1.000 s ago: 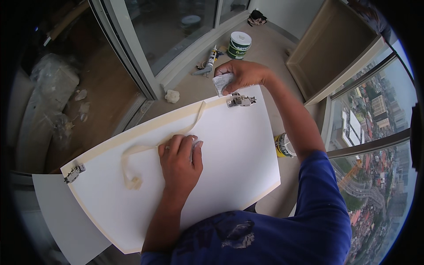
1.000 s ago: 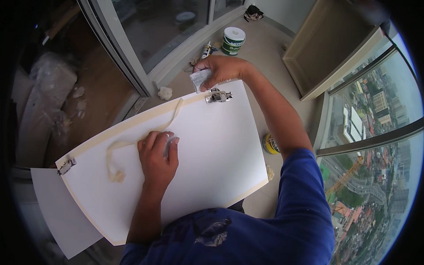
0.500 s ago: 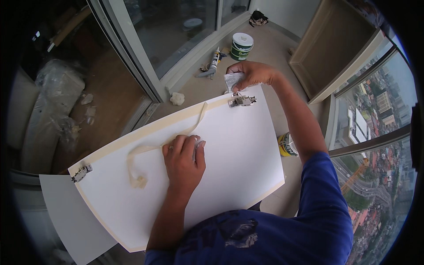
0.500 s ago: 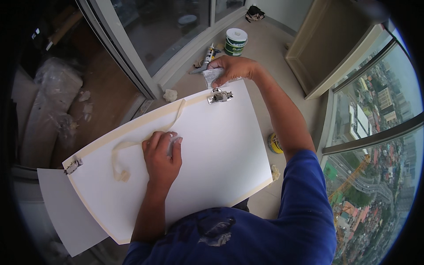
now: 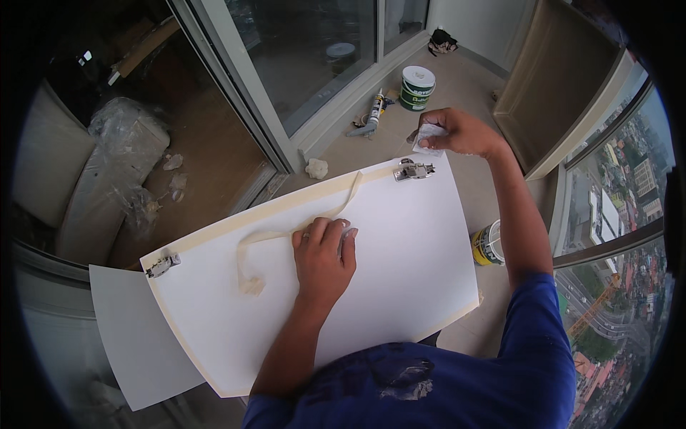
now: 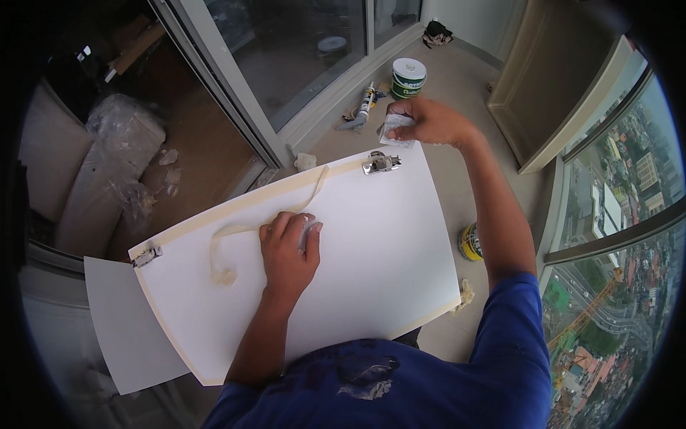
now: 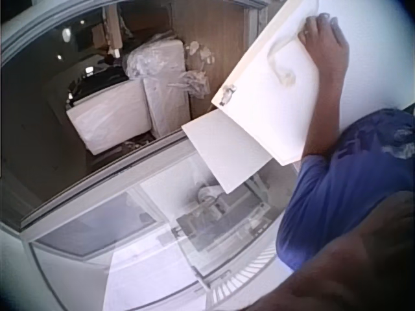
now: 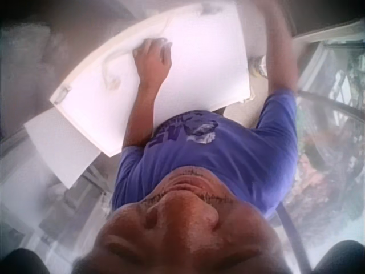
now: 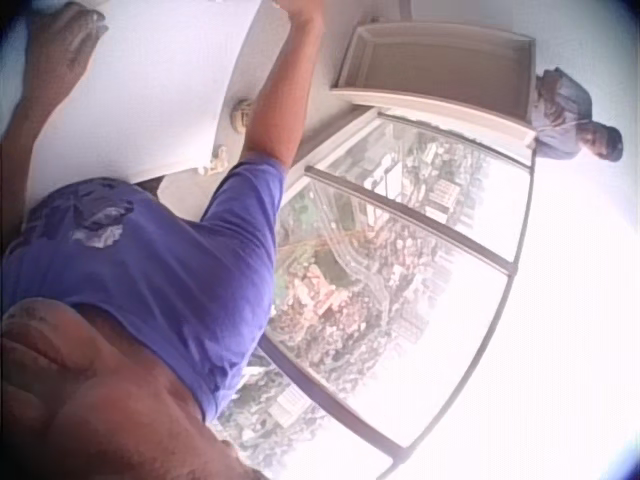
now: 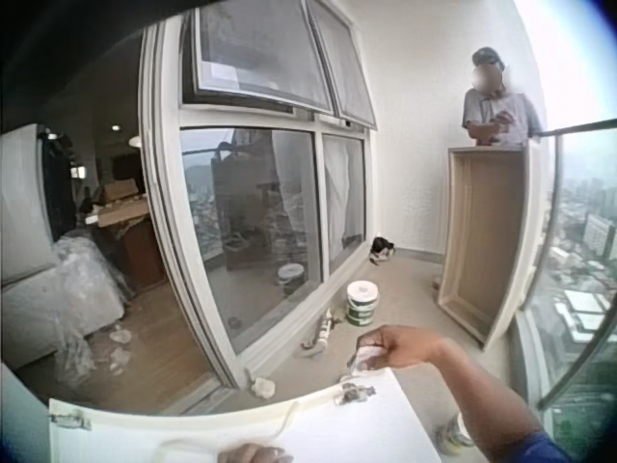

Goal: The person prepares a cabinet door hinge by removing masking tape and applying a sealant or glue from a small tube to the edge of a white panel.

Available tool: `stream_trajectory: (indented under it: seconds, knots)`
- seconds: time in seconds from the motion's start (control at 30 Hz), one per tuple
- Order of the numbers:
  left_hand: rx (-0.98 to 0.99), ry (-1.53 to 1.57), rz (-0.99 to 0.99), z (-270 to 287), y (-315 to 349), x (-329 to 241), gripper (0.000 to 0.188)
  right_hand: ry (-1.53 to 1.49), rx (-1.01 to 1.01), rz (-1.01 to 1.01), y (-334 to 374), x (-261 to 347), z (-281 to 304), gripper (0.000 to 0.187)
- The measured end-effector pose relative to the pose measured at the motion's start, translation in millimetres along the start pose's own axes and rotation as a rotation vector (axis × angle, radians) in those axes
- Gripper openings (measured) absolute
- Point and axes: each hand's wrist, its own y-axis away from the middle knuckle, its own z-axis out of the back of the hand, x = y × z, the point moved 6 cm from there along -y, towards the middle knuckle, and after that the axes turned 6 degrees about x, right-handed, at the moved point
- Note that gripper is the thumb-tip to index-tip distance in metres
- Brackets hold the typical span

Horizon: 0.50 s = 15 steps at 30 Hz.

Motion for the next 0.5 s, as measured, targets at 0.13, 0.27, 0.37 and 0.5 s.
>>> stream_trajectory:
  seconds: [0.13, 0.27, 0.37, 0.5]
  knots:
    - [0.005, 0.053, 0.003, 4, -6, -8, 0.011, 0.150, 0.180, 0.016, -3, 33, -14, 0.020]
    - [0.033, 0.014, -0.032, 14, -6, 2, 0.010, 0.141, 0.235, 0.136, -29, 59, -41, 0.027]
    - [0.042, 0.020, 0.015, 23, 13, 4, 0.010, 0.192, 0.275, 0.178, -30, 80, -60, 0.030]
    - [0.027, 0.024, 0.012, 20, 13, -4, 0.011, 0.202, 0.253, 0.177, -20, 70, -50, 0.030]
